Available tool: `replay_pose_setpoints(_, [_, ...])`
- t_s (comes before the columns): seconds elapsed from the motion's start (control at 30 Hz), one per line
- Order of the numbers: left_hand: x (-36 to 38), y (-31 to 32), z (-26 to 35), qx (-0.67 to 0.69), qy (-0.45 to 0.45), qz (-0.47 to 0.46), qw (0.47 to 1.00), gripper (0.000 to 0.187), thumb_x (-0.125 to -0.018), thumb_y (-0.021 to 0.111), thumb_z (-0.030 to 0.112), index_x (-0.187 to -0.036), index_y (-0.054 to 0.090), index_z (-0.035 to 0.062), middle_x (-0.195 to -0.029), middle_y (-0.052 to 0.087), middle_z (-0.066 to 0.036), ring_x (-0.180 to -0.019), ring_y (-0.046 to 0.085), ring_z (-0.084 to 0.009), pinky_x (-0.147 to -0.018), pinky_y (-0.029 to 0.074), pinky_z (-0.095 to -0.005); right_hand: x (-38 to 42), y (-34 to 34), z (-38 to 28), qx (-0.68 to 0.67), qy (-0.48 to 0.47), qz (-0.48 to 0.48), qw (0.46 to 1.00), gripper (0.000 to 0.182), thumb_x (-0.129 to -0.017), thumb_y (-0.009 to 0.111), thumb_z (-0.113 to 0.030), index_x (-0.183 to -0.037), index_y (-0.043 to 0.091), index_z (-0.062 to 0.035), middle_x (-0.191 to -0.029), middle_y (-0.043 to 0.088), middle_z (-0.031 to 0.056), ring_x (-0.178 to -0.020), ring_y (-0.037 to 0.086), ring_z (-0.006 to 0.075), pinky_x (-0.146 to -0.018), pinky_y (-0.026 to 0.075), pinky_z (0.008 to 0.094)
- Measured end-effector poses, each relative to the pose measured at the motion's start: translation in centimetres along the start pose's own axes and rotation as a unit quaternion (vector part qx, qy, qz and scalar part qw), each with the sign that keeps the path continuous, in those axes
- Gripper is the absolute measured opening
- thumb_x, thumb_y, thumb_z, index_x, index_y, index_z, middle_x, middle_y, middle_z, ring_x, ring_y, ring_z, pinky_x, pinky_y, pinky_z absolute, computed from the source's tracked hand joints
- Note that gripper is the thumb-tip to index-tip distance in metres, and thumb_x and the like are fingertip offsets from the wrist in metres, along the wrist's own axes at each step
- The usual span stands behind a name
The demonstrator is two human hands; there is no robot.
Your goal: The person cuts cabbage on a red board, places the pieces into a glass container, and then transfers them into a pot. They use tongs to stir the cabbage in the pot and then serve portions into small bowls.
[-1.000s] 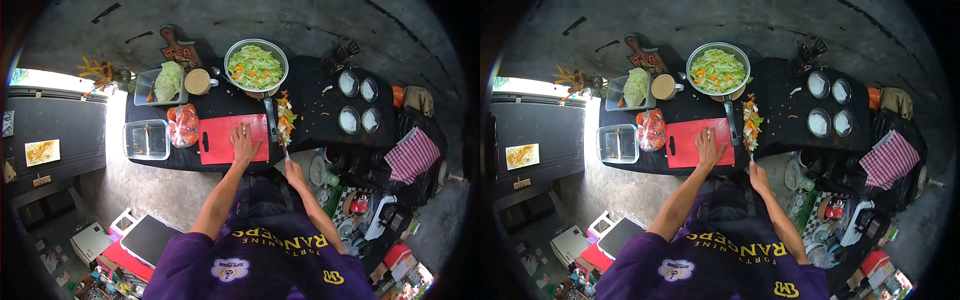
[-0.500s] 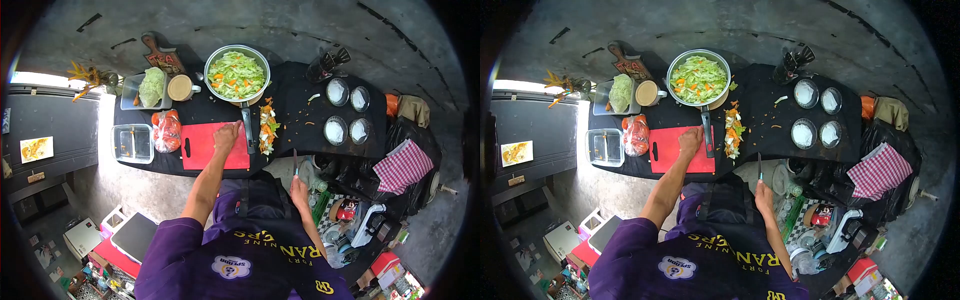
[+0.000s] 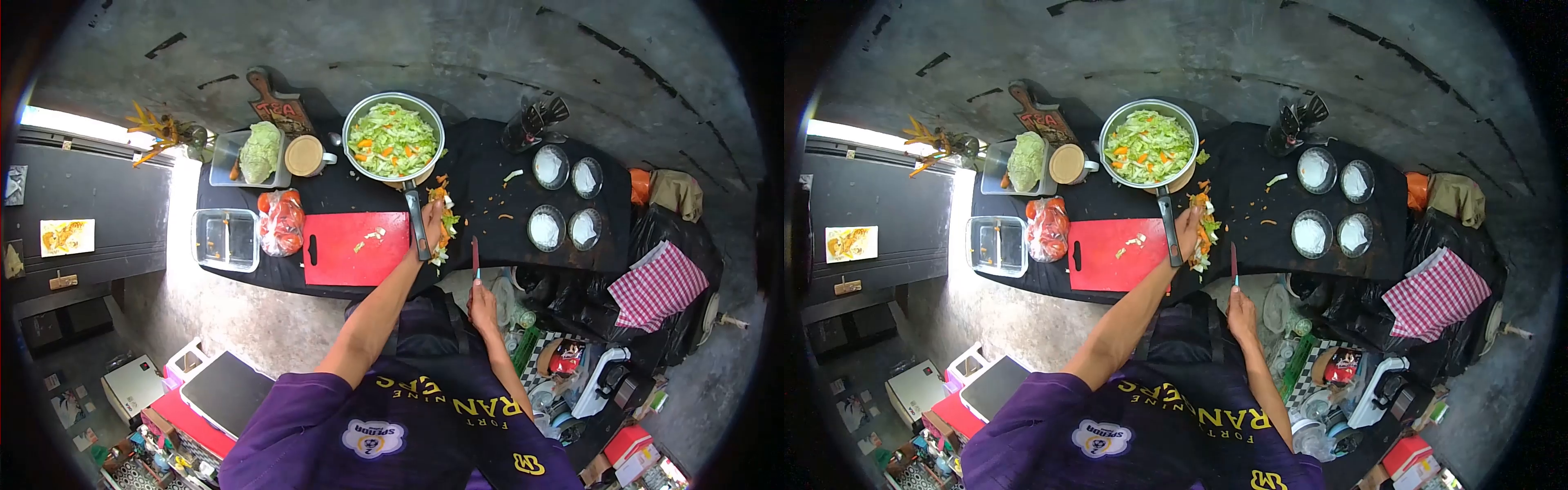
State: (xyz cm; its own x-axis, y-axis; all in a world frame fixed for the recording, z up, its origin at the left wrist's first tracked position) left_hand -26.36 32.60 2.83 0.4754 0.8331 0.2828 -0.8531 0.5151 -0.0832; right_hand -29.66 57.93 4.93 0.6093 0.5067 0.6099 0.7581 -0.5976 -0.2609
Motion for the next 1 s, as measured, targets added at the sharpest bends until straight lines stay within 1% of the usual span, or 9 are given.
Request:
replay_pose_setpoints(0.13, [1.6,-4.0,1.1,-0.078,-0.056,0.010,0.995,0.034,-0.092,0.060,0.033,-0.101,0.064,-0.0002,-0.101,0.064,-0.018,-0.097,0.061,-0.0254,-0.082,0.046,-0.0356,0.2,0.0,-0.6,-0.005,0.011,0.004,1.000,0.050,-0.099,0.037,-0.048,-0.071,0.047,-0.0073,-0.052,0.042,0.0004,-0.040,0.040,0.0112,-0.037,0.032,0.0281])
replay_pose_setpoints(0.27, [3.4,-9.3,3.3,-0.293,0.150,0.118,0.937,0.023,-0.082,0.067,0.018,-0.098,0.063,0.0015,-0.099,0.061,-0.016,-0.096,0.057,-0.0282,-0.087,0.043,-0.0369,0.0,0.4,-0.7,-0.018,0.027,-0.011,0.999,0.051,-0.099,0.037,-0.049,-0.072,0.047,-0.0073,-0.052,0.041,0.0000,-0.040,0.039,0.0101,-0.037,0.032,0.0272])
replay_pose_setpoints(0.37, [6.6,-14.1,5.0,-0.439,-0.022,0.262,0.859,0.037,-0.071,0.071,0.017,-0.105,0.061,0.0039,-0.107,0.054,-0.020,-0.102,0.052,-0.0359,-0.090,0.041,-0.0402,-0.1,1.1,-0.8,-0.028,0.021,-0.024,0.999,0.050,-0.098,0.037,-0.051,-0.073,0.046,-0.0088,-0.052,0.040,-0.0014,-0.039,0.037,0.0082,-0.035,0.030,0.0254])
replay_pose_setpoints(0.47, [6.9,-15.6,-0.7,-0.410,-0.100,0.311,0.852,0.048,-0.070,0.073,0.020,-0.111,0.056,0.0015,-0.108,0.051,-0.022,-0.101,0.052,-0.0379,-0.090,0.042,-0.0432,-0.1,1.8,-1.4,-0.006,0.005,-0.035,0.999,0.051,-0.098,0.037,-0.052,-0.074,0.047,-0.0082,-0.052,0.040,-0.0009,-0.039,0.037,0.0085,-0.035,0.031,0.0257])
replay_pose_setpoints(0.53, [4.8,-13.3,-2.7,-0.300,-0.115,0.168,0.932,0.053,-0.074,0.070,0.015,-0.120,0.050,-0.0018,-0.111,0.053,-0.021,-0.102,0.055,-0.0333,-0.088,0.045,-0.0430,0.0,2.3,-1.5,0.018,-0.016,-0.041,0.999,0.051,-0.098,0.037,-0.051,-0.074,0.047,-0.0078,-0.053,0.041,-0.0005,-0.039,0.038,0.0091,-0.036,0.031,0.0263])
replay_pose_setpoints(0.57, [3.9,-10.8,-3.5,-0.146,-0.110,0.087,0.979,0.055,-0.076,0.066,0.010,-0.126,0.045,-0.0020,-0.113,0.054,-0.019,-0.101,0.056,-0.0302,-0.085,0.047,-0.0402,-0.2,2.7,-1.3,0.031,-0.033,-0.043,0.998,0.051,-0.098,0.037,-0.051,-0.074,0.047,-0.0076,-0.053,0.041,-0.0004,-0.039,0.038,0.0095,-0.036,0.032,0.0267])
replay_pose_setpoints(0.67, [3.8,-3.9,-1.8,0.202,-0.132,-0.082,0.967,0.048,-0.082,0.053,-0.005,-0.129,0.042,-0.0015,-0.111,0.059,-0.012,-0.091,0.062,-0.0189,-0.077,0.051,-0.0287,0.1,3.8,-1.6,0.046,-0.040,-0.052,0.997,0.051,-0.099,0.036,-0.050,-0.073,0.047,-0.0073,-0.053,0.041,-0.0001,-0.039,0.038,0.0103,-0.036,0.031,0.0274])
replay_pose_setpoints(0.9, [5.7,-6.9,-2.0,0.227,-0.172,-0.028,0.958,0.047,-0.089,0.053,-0.003,-0.133,0.039,-0.0006,-0.101,0.061,-0.010,-0.086,0.063,-0.0167,-0.074,0.053,-0.0268,0.7,6.4,-1.4,0.015,-0.011,-0.079,0.997,0.049,-0.099,0.036,-0.047,-0.073,0.046,-0.0074,-0.053,0.041,-0.0004,-0.039,0.038,0.0105,-0.037,0.028,0.0275])
replay_pose_setpoints(1.0, [6.1,-9.2,-2.8,0.234,-0.189,-0.004,0.954,0.047,-0.089,0.051,-0.005,-0.134,0.039,-0.0018,-0.103,0.060,-0.015,-0.079,0.064,-0.0189,-0.068,0.054,-0.0270,0.5,7.6,-1.8,0.059,-0.001,-0.083,0.995,0.050,-0.100,0.037,-0.040,-0.072,0.053,-0.0015,-0.057,0.048,0.0056,-0.049,0.049,0.0160,-0.048,0.039,0.0350])
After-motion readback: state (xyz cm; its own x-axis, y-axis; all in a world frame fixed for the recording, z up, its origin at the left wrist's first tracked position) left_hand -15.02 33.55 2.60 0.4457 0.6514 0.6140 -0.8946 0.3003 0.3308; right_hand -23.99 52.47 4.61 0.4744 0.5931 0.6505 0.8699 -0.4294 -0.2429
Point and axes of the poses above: each hand's wrist, its own x-axis away from the middle knuckle, its own y-axis out of the palm, z = x × y, the point moved 9 cm from there along -x, towards the middle knuckle
